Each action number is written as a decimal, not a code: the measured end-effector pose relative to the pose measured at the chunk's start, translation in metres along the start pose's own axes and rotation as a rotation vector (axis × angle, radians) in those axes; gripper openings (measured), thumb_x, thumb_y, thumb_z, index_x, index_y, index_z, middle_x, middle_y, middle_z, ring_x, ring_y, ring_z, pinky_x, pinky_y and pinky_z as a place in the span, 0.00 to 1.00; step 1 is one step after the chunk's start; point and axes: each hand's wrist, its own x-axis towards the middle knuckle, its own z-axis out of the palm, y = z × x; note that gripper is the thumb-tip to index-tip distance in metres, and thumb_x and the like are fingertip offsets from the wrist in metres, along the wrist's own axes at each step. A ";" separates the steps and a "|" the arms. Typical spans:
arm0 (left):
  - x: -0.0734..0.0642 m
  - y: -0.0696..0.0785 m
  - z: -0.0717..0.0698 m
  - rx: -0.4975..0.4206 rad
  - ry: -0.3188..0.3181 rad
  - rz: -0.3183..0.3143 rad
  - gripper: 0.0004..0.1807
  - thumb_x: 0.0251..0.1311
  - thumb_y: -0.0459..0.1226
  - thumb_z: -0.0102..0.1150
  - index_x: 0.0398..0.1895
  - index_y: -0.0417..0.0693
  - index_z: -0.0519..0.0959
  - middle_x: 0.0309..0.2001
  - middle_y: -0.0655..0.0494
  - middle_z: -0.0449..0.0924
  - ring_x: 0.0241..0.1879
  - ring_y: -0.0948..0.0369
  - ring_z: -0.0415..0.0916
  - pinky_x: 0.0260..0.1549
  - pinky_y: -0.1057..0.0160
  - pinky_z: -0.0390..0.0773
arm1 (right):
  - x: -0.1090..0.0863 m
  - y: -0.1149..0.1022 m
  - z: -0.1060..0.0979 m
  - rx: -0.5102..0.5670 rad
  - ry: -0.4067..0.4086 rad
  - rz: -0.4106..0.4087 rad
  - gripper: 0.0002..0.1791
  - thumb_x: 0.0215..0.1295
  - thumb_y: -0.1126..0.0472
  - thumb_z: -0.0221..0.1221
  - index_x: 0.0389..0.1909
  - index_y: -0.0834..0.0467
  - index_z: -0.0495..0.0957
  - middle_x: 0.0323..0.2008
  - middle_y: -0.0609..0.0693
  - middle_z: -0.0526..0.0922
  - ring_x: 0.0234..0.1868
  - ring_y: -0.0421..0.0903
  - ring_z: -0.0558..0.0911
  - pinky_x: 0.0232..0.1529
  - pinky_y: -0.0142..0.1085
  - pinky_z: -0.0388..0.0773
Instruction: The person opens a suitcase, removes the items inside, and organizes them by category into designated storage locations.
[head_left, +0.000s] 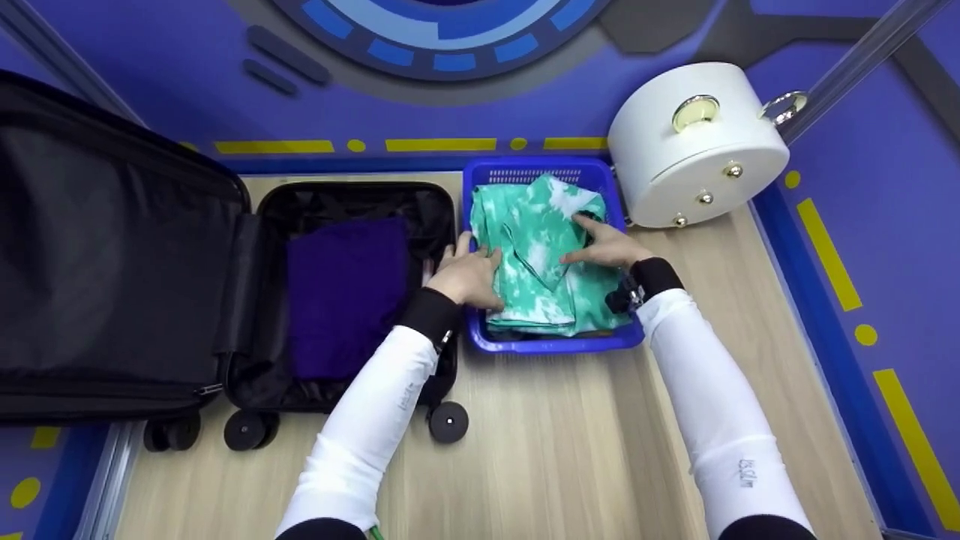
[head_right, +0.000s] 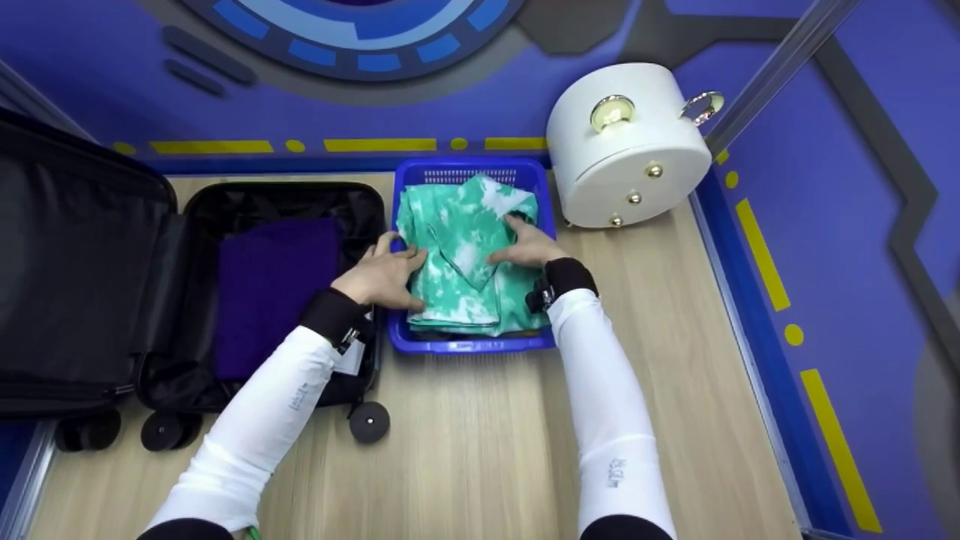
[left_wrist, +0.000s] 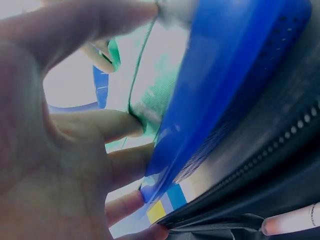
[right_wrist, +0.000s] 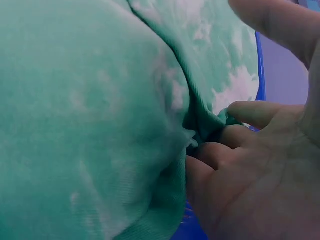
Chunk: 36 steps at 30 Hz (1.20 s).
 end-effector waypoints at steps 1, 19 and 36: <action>0.000 0.000 0.000 0.006 0.001 -0.002 0.60 0.58 0.60 0.70 0.85 0.51 0.47 0.83 0.46 0.50 0.82 0.42 0.27 0.77 0.39 0.42 | -0.001 -0.002 0.001 -0.056 -0.012 -0.005 0.60 0.62 0.52 0.73 0.85 0.56 0.43 0.83 0.64 0.35 0.82 0.64 0.39 0.79 0.58 0.45; -0.008 -0.006 0.011 -0.037 0.064 0.064 0.60 0.51 0.62 0.76 0.83 0.53 0.56 0.82 0.45 0.52 0.82 0.42 0.27 0.77 0.37 0.40 | -0.011 -0.021 0.028 -0.373 0.009 0.046 0.68 0.47 0.68 0.78 0.85 0.55 0.44 0.82 0.63 0.25 0.80 0.70 0.31 0.70 0.62 0.65; -0.077 -0.107 0.007 -0.907 0.915 0.006 0.30 0.66 0.34 0.65 0.69 0.37 0.71 0.68 0.39 0.71 0.62 0.43 0.76 0.59 0.45 0.76 | -0.034 -0.086 0.051 0.564 0.402 -0.272 0.33 0.73 0.57 0.63 0.76 0.60 0.67 0.75 0.58 0.68 0.70 0.55 0.73 0.69 0.53 0.70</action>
